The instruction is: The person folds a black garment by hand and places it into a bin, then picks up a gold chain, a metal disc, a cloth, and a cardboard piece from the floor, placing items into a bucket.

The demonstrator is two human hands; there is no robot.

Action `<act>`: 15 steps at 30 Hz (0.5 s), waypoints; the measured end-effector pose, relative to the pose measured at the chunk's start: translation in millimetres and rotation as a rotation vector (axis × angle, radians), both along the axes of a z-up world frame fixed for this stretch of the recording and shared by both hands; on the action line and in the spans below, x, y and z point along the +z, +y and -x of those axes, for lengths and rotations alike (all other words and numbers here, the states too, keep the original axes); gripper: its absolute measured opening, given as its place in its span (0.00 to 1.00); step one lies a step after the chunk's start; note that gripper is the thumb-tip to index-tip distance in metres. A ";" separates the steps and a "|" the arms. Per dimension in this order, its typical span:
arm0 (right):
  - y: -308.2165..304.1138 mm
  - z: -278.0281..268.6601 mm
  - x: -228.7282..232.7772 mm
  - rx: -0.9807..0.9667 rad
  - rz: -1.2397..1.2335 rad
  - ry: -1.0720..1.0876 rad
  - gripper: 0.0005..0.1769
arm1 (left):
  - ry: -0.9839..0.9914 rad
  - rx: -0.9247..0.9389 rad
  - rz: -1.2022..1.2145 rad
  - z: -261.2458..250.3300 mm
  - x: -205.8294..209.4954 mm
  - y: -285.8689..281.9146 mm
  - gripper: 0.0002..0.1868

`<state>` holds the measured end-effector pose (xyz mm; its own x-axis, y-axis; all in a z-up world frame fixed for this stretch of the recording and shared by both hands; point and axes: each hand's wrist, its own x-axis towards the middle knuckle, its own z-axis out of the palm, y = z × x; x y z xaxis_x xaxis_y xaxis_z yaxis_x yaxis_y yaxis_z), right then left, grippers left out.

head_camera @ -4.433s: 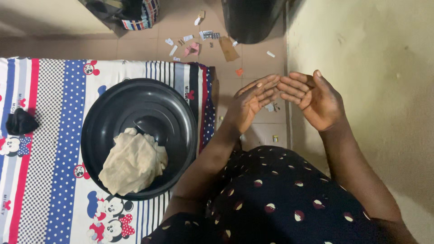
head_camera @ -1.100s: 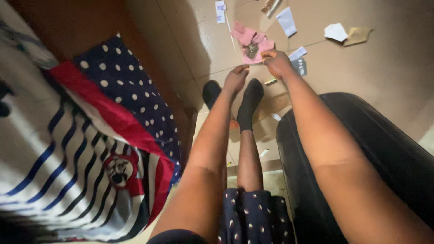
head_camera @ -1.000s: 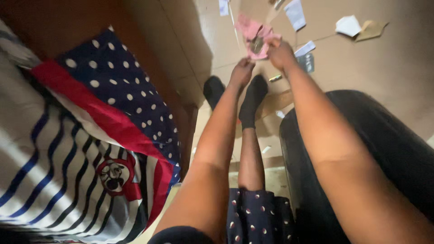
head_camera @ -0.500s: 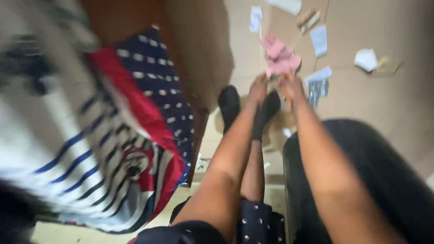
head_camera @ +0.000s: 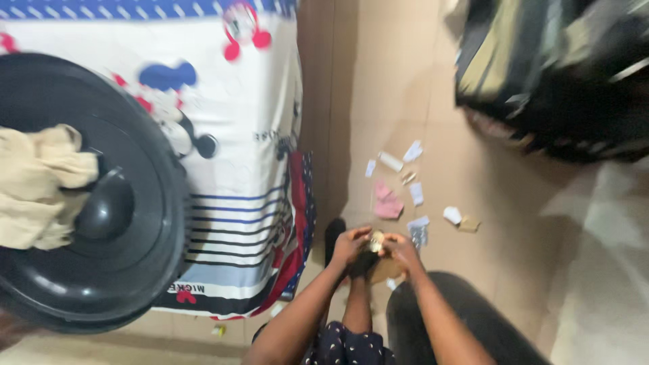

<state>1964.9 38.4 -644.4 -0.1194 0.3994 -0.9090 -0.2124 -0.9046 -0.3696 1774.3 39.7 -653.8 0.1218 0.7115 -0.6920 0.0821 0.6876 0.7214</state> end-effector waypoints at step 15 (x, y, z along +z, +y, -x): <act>64.5 52.1 390.3 -0.006 -0.289 0.138 0.18 | -0.577 0.314 -0.030 64.0 302.5 79.9 0.16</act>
